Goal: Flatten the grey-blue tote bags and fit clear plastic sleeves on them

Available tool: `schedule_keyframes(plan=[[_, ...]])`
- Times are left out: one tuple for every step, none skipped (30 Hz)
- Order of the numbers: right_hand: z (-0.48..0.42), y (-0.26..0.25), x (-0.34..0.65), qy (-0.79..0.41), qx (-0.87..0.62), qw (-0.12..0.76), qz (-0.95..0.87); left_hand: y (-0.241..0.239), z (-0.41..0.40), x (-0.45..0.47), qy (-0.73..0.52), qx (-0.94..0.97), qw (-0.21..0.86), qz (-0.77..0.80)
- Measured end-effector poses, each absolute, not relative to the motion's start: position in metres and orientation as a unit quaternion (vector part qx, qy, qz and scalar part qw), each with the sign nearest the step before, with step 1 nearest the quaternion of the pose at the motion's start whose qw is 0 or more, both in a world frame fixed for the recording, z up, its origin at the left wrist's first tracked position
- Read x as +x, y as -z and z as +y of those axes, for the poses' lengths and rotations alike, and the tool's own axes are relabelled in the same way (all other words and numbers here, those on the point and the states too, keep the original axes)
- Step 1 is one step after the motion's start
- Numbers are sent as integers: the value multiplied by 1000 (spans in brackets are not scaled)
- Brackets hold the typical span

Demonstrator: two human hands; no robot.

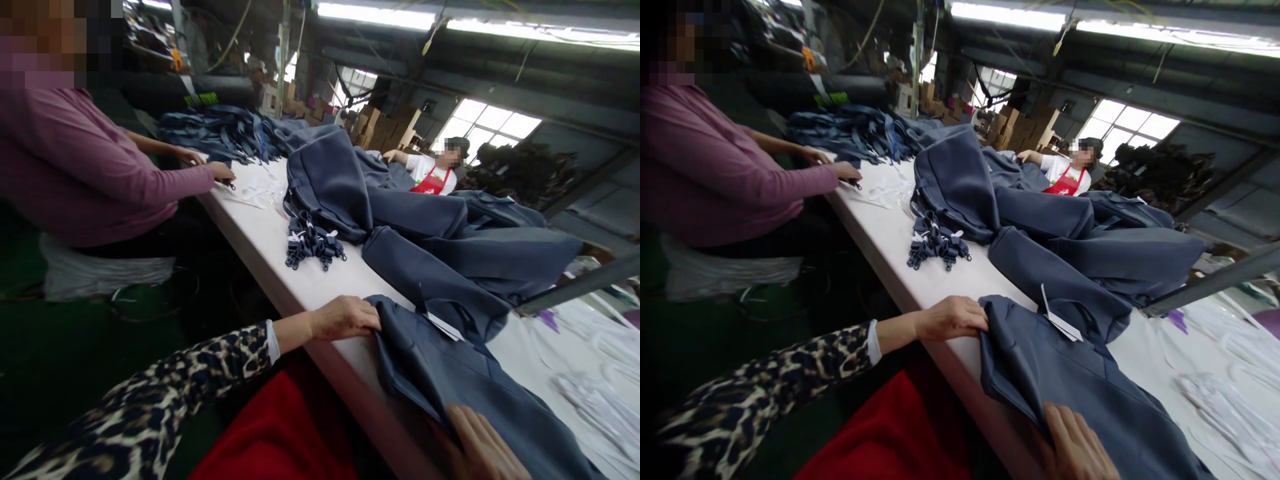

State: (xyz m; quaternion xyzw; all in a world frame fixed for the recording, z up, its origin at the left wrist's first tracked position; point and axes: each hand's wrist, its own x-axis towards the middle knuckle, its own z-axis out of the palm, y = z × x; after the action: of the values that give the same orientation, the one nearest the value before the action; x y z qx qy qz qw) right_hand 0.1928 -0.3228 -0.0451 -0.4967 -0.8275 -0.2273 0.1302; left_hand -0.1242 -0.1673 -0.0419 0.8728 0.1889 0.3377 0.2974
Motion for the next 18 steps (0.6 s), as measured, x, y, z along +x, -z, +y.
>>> schedule_keyframes(plan=[[-318, 53, 179, 227, -500, 125, -827, 48, -160, -130, -336, 873, 292, 200], [-312, 62, 164, 223, -511, 118, -822, 53, -153, -137, -327, 875, 284, 216], [-308, 69, 149, 220, -520, 109, -818, 59, -149, -142, -310, 880, 272, 237], [-303, 76, 136, 218, -529, 102, -814, 62, -147, -147, -293, 883, 257, 262], [-300, 82, 125, 218, -535, 98, -810, 64, -148, -149, -283, 882, 237, 295], [-298, 87, 118, 218, -541, 94, -807, 64, -151, -150, -285, 874, 215, 330], [-296, 90, 113, 219, -547, 94, -802, 61, -156, -149, -297, 863, 192, 360], [-296, 93, 111, 221, -553, 96, -798, 57, -162, -144, -313, 856, 173, 373], [-296, 94, 110, 221, -558, 95, -794, 53, -170, -138, -321, 859, 159, 365], [-297, 94, 111, 218, -562, 93, -792, 49, -177, -130, -313, 876, 150, 336], [-298, 94, 112, 213, -565, 92, -791, 47, -184, -122, -287, 900, 143, 294], [-299, 93, 114, 205, -568, 91, -792, 47, -190, -114, -250, 925, 134, 253], [-301, 92, 115, 194, -571, 92, -793, 49, -195, -107, -210, 943, 123, 226], [-303, 91, 118, 182, -571, 95, -795, 54, -199, -102, -179, 954, 109, 217], [-306, 90, 121, 172, -569, 99, -798, 60, -202, -99, -158, 958, 95, 222], [-310, 90, 126, 166, -567, 102, -800, 67, -205, -99, -147, 958, 85, 232], [-315, 91, 134, 164, -565, 102, -802, 75, -208, -100, -142, 957, 76, 241], [-323, 93, 143, 168, -565, 97, -802, 82, -211, -102, -141, 957, 67, 245]])
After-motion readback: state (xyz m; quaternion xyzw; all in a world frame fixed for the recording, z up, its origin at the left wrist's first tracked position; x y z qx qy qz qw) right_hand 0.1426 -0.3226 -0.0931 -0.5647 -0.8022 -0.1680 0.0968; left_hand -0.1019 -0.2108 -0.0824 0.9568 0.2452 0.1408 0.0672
